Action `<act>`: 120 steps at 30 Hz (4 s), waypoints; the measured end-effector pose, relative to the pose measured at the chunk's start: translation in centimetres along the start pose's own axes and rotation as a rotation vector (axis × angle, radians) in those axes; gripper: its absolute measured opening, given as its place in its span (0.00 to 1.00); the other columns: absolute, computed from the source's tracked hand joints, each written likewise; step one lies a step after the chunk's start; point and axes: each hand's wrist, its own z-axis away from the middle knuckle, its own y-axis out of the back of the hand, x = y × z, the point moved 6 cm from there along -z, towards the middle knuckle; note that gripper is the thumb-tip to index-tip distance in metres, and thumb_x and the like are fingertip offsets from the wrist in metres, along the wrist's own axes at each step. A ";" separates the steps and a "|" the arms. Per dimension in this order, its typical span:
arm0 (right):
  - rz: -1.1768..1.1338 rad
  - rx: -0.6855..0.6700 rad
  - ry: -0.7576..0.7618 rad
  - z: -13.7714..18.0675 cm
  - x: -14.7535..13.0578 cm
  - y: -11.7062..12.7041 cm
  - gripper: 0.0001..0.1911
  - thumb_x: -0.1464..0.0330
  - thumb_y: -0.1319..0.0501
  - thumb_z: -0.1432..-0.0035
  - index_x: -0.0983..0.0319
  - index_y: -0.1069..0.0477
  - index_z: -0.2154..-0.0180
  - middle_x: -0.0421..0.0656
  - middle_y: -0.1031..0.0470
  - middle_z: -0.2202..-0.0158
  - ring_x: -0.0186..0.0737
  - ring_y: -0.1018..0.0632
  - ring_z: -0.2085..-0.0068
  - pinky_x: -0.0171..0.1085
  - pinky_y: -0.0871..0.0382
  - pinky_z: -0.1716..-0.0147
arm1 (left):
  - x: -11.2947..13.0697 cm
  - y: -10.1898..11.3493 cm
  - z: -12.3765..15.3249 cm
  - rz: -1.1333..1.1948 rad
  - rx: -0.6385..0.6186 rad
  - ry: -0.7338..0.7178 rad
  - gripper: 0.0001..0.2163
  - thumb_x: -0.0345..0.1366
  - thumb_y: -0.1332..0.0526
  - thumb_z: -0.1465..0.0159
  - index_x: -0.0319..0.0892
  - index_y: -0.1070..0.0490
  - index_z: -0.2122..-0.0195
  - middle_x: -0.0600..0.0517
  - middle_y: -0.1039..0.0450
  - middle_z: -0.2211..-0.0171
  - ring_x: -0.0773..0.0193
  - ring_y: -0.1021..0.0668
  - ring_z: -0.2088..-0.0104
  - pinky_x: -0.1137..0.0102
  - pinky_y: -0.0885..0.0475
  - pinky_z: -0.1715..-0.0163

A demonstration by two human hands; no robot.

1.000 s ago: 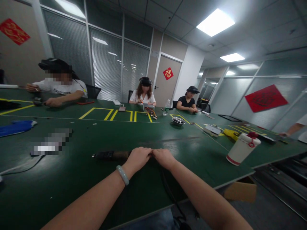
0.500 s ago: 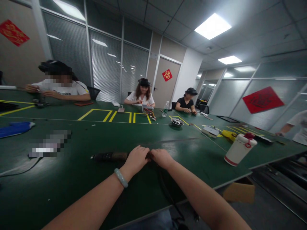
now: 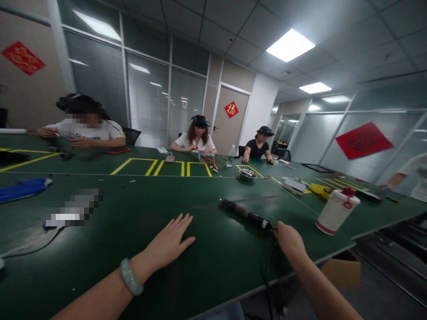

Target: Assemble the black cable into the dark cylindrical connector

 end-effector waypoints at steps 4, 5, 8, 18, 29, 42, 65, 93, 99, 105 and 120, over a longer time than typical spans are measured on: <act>0.009 -0.074 -0.228 2.8 4.7 -1.3 0.14 0.72 0.52 0.38 0.63 0.29 0.67 0.55 0.24 0.66 0.49 0.21 0.65 0.37 0.36 0.74 | -0.2 -1.5 0.2 0.028 -0.069 0.018 0.32 0.57 0.58 0.34 0.46 0.57 0.33 0.48 0.60 0.33 0.51 0.54 0.34 0.52 0.53 0.37; 0.007 -0.093 -0.246 3.2 4.9 -1.4 0.14 0.72 0.53 0.39 0.63 0.29 0.67 0.55 0.24 0.66 0.50 0.21 0.65 0.38 0.36 0.74 | -0.1 -1.6 0.1 0.025 -0.071 0.012 0.32 0.57 0.58 0.34 0.46 0.57 0.33 0.48 0.61 0.33 0.51 0.55 0.34 0.52 0.55 0.37; -0.008 -0.112 -0.243 3.7 3.5 -0.9 0.14 0.68 0.51 0.39 0.65 0.28 0.66 0.56 0.24 0.65 0.52 0.21 0.64 0.41 0.33 0.70 | 0.3 -1.7 0.1 0.015 -0.057 -0.004 0.33 0.58 0.59 0.34 0.45 0.56 0.33 0.49 0.63 0.33 0.51 0.56 0.34 0.52 0.56 0.37; -0.224 0.228 0.632 6.1 -21.1 4.0 0.43 0.48 0.49 0.40 0.62 0.61 0.33 0.49 0.67 0.31 0.55 0.61 0.33 0.54 0.61 0.38 | 0.4 -1.6 0.1 -0.013 -0.026 -0.020 0.30 0.54 0.60 0.32 0.43 0.56 0.33 0.47 0.61 0.33 0.51 0.55 0.34 0.51 0.54 0.37; -0.517 -0.223 1.242 10.3 -30.7 2.9 0.33 0.48 0.55 0.36 0.55 0.51 0.35 0.45 0.51 0.33 0.45 0.52 0.34 0.50 0.67 0.36 | 1.9 -2.0 0.1 0.004 -0.064 -0.233 0.31 0.40 0.48 0.35 0.44 0.59 0.33 0.47 0.59 0.33 0.50 0.49 0.35 0.52 0.54 0.36; -0.301 0.279 0.389 0.8 -21.3 3.0 0.41 0.52 0.48 0.41 0.61 0.60 0.33 0.51 0.65 0.31 0.54 0.61 0.33 0.55 0.63 0.38 | 2.2 -0.5 0.4 0.042 -0.111 -0.133 0.29 0.53 0.59 0.32 0.47 0.56 0.33 0.50 0.60 0.32 0.55 0.54 0.33 0.55 0.55 0.36; -0.206 0.099 -0.069 -2.4 -9.3 0.4 0.22 0.55 0.41 0.46 0.61 0.29 0.54 0.53 0.28 0.54 0.56 0.28 0.54 0.48 0.36 0.60 | 2.4 0.8 0.0 0.062 -0.009 -0.116 0.31 0.54 0.57 0.32 0.48 0.63 0.33 0.50 0.62 0.32 0.55 0.54 0.34 0.55 0.53 0.36; -0.444 0.035 0.711 8.4 -22.7 5.6 0.26 0.58 0.35 0.49 0.59 0.32 0.50 0.47 0.31 0.51 0.48 0.30 0.50 0.44 0.41 0.50 | 4.5 3.8 0.3 -0.005 0.267 -0.182 0.24 0.47 0.53 0.31 0.49 0.51 0.35 0.52 0.47 0.36 0.60 0.40 0.38 0.61 0.44 0.39; -0.321 -0.197 0.637 8.3 -15.5 3.6 0.09 0.60 0.35 0.50 0.59 0.27 0.68 0.42 0.29 0.65 0.39 0.26 0.66 0.37 0.36 0.64 | 6.5 1.9 -0.1 -0.058 0.205 -0.240 0.23 0.46 0.43 0.37 0.49 0.40 0.41 0.49 0.38 0.40 0.55 0.35 0.41 0.57 0.45 0.40; -0.624 -0.446 0.586 7.3 -16.7 1.1 0.08 0.65 0.43 0.44 0.61 0.27 0.67 0.40 0.26 0.72 0.34 0.26 0.72 0.32 0.36 0.71 | 7.4 1.1 -1.1 -0.067 0.150 -0.161 0.16 0.41 0.43 0.37 0.46 0.35 0.48 0.48 0.30 0.51 0.55 0.28 0.52 0.62 0.34 0.51; -0.282 -0.125 0.545 8.9 -14.8 4.0 0.10 0.66 0.42 0.45 0.61 0.28 0.76 0.43 0.27 0.73 0.37 0.26 0.71 0.34 0.40 0.71 | 7.5 1.6 -3.1 -0.129 0.088 -0.183 0.12 0.39 0.42 0.41 0.47 0.31 0.56 0.50 0.27 0.61 0.57 0.26 0.60 0.66 0.32 0.63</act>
